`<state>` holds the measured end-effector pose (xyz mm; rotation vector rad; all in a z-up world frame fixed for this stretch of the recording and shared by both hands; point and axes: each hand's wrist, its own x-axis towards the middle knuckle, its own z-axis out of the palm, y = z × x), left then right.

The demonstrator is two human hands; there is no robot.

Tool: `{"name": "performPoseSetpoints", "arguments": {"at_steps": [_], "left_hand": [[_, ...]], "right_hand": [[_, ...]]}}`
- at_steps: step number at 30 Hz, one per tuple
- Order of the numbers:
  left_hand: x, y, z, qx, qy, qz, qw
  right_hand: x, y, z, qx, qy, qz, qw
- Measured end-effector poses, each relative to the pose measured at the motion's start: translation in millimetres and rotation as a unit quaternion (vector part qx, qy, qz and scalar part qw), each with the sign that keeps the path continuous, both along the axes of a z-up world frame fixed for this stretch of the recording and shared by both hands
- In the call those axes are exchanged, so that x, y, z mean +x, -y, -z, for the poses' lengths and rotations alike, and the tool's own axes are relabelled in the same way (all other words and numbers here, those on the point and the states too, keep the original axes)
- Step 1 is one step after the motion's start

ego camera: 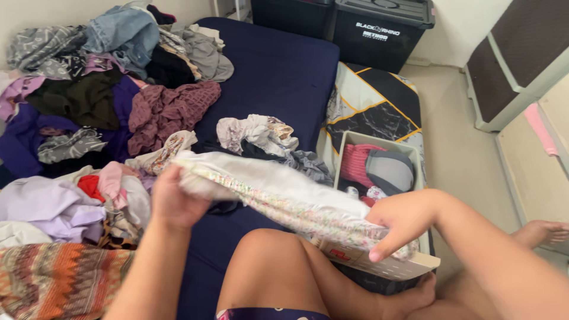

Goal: The person folds several pieces of clothing including underwear and a bra, smoothing the fabric against their lap, and places them into a small storage bin.

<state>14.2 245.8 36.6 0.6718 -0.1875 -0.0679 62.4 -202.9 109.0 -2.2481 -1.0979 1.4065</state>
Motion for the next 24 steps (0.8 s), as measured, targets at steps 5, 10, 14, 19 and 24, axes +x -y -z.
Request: {"name": "performPoseSetpoints", "arguments": {"at_steps": [5, 10, 14, 19, 24], "left_hand": [[-15.4, 9.0, -61.5, 0.816, 0.072, 0.098, 0.566], [-36.8, 42.6, -61.4, 0.969, 0.186, 0.149, 0.066], [-17.4, 17.2, -69.0, 0.964, 0.069, 0.231, 0.117], [-30.7, 7.1, -92.9, 0.952, 0.168, 0.151, 0.207], [-24.8, -5.9, -122.5, 0.888, 0.039, 0.131, 0.439]], "right_hand": [[4.1, -15.0, 2.0, -0.445, 0.348, -0.092, 0.820], [37.0, -9.1, 11.6, -0.355, 0.240, -0.059, 0.901], [28.4, -21.8, 4.9, -0.150, 0.263, -0.024, 0.953], [-8.6, -31.2, 14.0, 0.096, 0.488, -0.084, 0.863], [-19.3, -20.8, -14.5, 0.342, 0.588, -0.109, 0.725]]}}
